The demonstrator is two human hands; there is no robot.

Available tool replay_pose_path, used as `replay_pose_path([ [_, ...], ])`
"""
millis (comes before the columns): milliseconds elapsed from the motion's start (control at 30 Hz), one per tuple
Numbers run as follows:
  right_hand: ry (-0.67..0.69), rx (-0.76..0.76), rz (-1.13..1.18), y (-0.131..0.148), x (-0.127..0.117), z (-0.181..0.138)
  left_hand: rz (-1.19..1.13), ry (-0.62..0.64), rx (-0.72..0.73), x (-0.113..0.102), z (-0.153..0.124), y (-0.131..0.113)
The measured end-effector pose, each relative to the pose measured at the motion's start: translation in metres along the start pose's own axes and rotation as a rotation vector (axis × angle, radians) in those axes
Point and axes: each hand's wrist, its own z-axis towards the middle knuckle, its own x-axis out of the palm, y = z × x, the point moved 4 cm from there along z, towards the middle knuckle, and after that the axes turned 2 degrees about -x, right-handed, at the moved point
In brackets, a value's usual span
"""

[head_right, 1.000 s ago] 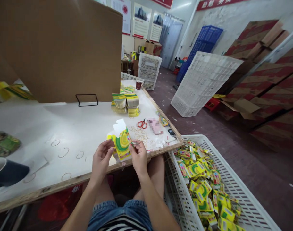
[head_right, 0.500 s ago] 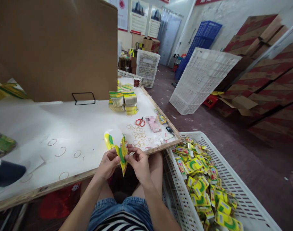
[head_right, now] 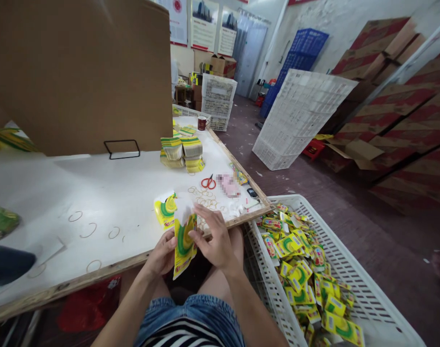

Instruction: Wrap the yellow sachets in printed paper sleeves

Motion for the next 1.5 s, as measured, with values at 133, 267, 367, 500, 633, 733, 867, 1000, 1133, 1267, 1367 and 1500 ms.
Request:
replay_pose_path([
  [133,0.149,-0.062,0.024,0.003,0.005,0.005,-0.026,-0.055,-0.021,-0.005,-0.003,0.004],
  [267,0.149,-0.020,0.083,0.001,0.005,0.005,-0.010,-0.083,-0.015,-0.009,-0.004,0.003],
  [367,0.147,-0.033,0.078,0.003,0.004,0.007,0.071,-0.070,-0.022,-0.010,-0.003,0.002],
  [500,0.189,-0.042,0.038,0.002,0.004,0.008,0.113,-0.130,-0.030,-0.013,-0.002,0.002],
  [633,0.214,-0.055,-0.026,-0.004,0.005,0.005,0.075,-0.083,-0.051,-0.010,0.000,0.002],
  [733,0.160,-0.068,0.019,-0.006,0.003,0.003,0.067,-0.080,-0.048,-0.010,0.001,0.001],
  [867,-0.042,0.032,0.045,-0.010,-0.001,-0.001,0.088,-0.163,-0.016,-0.015,0.004,0.003],
  [1000,0.000,0.279,0.156,-0.023,0.012,-0.013,0.220,-0.246,0.068,-0.018,0.006,0.006],
  [1133,-0.092,0.432,0.288,-0.041,0.019,-0.026,0.471,-0.281,0.132,-0.014,0.004,0.007],
  [1267,-0.128,0.413,0.406,-0.050,0.016,-0.030,0.538,-0.192,0.134,-0.008,0.000,0.003],
  [1367,-0.049,0.355,0.499,-0.049,0.010,-0.028,0.500,-0.048,0.085,-0.005,-0.002,-0.001],
  [1500,0.118,0.321,0.445,-0.046,-0.002,-0.023,0.393,0.067,0.026,-0.006,-0.003,-0.002],
])
